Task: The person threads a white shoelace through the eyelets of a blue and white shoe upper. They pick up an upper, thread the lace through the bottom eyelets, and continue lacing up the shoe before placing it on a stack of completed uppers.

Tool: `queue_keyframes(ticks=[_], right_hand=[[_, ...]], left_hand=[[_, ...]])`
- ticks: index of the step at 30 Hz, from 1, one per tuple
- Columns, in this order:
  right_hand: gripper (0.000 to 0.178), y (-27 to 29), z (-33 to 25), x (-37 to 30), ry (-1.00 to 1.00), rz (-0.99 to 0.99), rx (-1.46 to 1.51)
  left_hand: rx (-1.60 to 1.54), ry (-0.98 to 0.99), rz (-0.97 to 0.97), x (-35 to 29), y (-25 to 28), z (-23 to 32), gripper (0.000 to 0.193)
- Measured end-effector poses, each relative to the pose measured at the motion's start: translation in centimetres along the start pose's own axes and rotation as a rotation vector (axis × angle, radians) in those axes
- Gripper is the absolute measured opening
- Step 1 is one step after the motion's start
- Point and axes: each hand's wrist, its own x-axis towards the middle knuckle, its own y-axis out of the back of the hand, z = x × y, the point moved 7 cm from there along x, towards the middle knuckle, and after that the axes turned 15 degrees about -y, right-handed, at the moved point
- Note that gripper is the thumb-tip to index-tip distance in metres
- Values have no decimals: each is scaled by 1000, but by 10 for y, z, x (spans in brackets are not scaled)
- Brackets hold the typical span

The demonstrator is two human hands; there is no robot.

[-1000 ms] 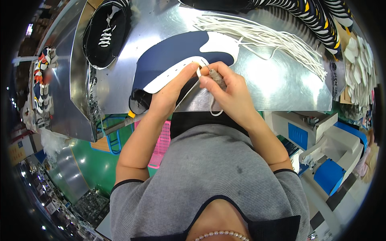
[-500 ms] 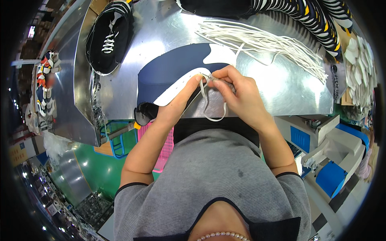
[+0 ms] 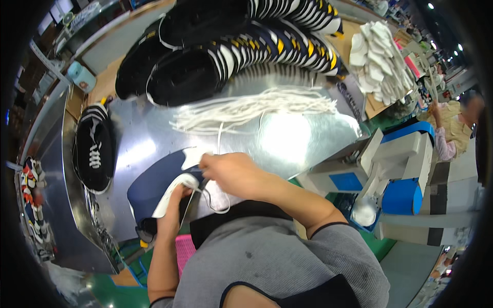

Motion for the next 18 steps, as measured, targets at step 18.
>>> queue_keyframes(ticks=[18], right_hand=[[47,-37,62,42,-170,243,891]], left_hand=[[933,-406,-432,-6,-7,63,40]])
